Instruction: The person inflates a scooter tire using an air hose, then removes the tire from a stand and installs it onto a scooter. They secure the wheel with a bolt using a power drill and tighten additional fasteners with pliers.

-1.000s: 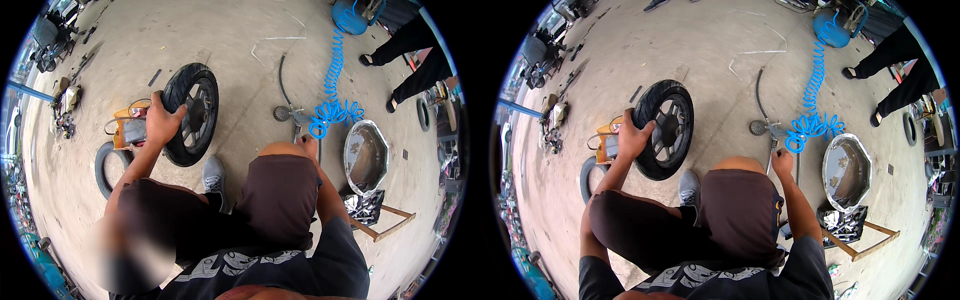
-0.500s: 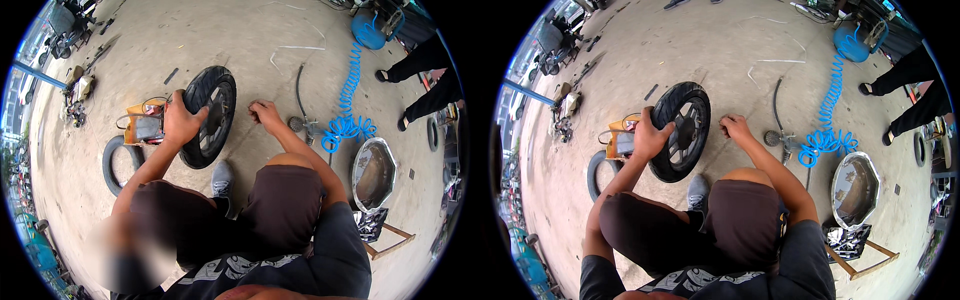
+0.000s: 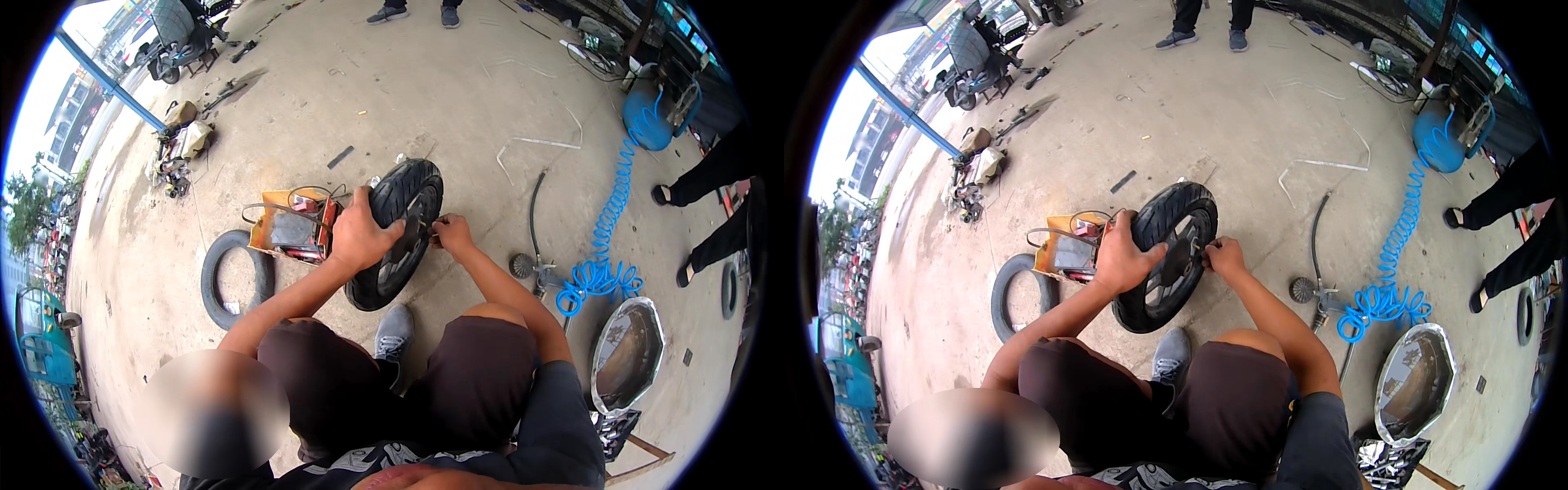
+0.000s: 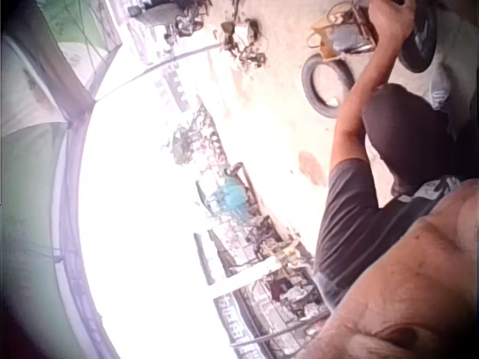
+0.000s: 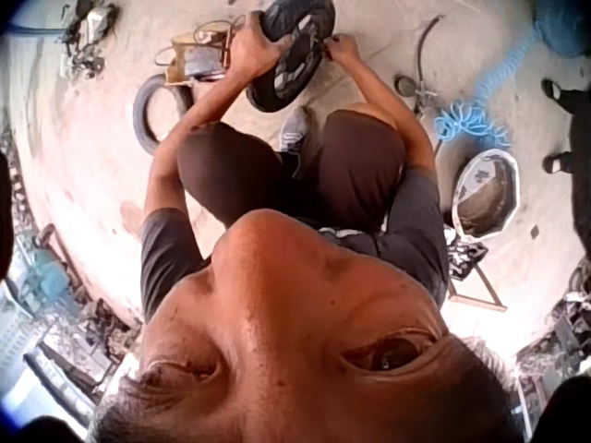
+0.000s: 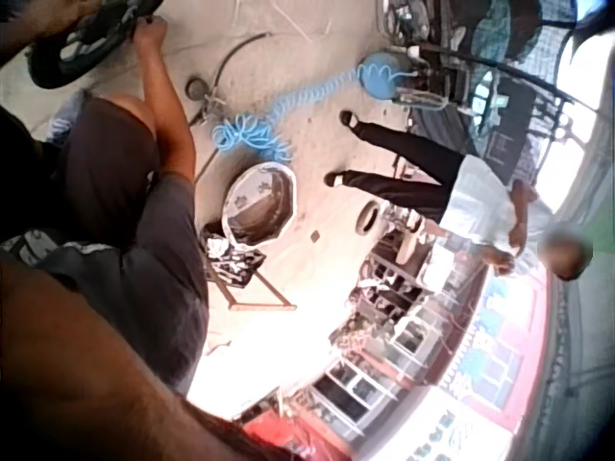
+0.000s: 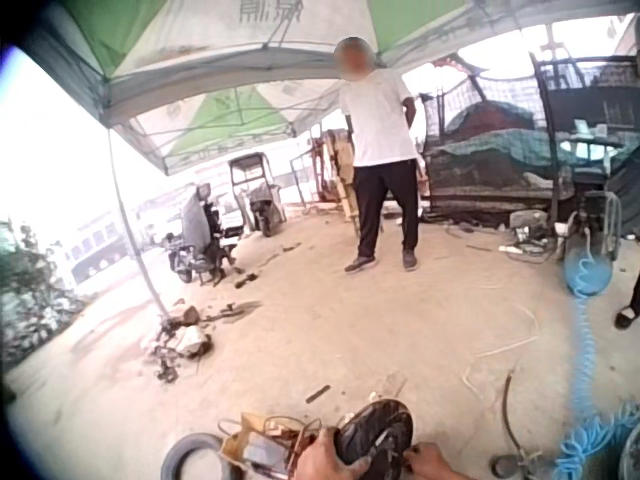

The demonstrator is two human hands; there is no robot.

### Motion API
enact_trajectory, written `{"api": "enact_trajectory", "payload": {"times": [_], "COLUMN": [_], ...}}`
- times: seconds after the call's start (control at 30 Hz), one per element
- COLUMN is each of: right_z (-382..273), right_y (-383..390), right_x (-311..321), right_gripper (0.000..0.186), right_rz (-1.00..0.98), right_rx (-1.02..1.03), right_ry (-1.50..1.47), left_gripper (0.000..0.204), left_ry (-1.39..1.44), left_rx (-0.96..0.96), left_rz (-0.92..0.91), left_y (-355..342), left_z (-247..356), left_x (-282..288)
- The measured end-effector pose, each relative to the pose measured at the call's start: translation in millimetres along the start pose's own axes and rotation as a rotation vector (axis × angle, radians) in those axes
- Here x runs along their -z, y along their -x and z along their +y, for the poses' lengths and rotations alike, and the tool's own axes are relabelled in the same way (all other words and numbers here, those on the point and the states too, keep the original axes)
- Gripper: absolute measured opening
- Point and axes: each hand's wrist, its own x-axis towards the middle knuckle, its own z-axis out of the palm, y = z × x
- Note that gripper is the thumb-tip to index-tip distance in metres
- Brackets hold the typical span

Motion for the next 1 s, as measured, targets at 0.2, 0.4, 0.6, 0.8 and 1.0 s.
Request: {"api": "enact_trajectory", "payload": {"times": [0.2, 0.4, 0.6, 0.8, 1.0], "right_z": [6, 10, 12, 18, 8], "right_y": [-5, -7, -8, -12, -6], "right_x": [-12, -20, -25, -23, -25], "right_gripper": [0.010, 0.014, 0.015, 0.022, 0.029], "right_rz": [0.063, 0.007, 0.024, 0.003, -0.045], "right_rx": [0.048, 0.043, 0.043, 0.025, -0.103], "right_ry": [-0.075, -0.057, -0.099, -0.017, -0.219], "left_gripper": [0.073, 0.073, 0.074, 0.073, 0.073], "left_ry": [0.023, 0.030, 0.049, 0.051, 0.046], "left_rx": [0.009, 0.008, 0.022, 0.007, -0.003], "left_rz": [-0.007, 0.019, 0.002, 0.014, 0.025], "left_y": [0, 1, 0, -1, -1], "left_z": [-1, -5, -9, -8, -10], "left_x": [0, -2, -2, -4, -6]}}
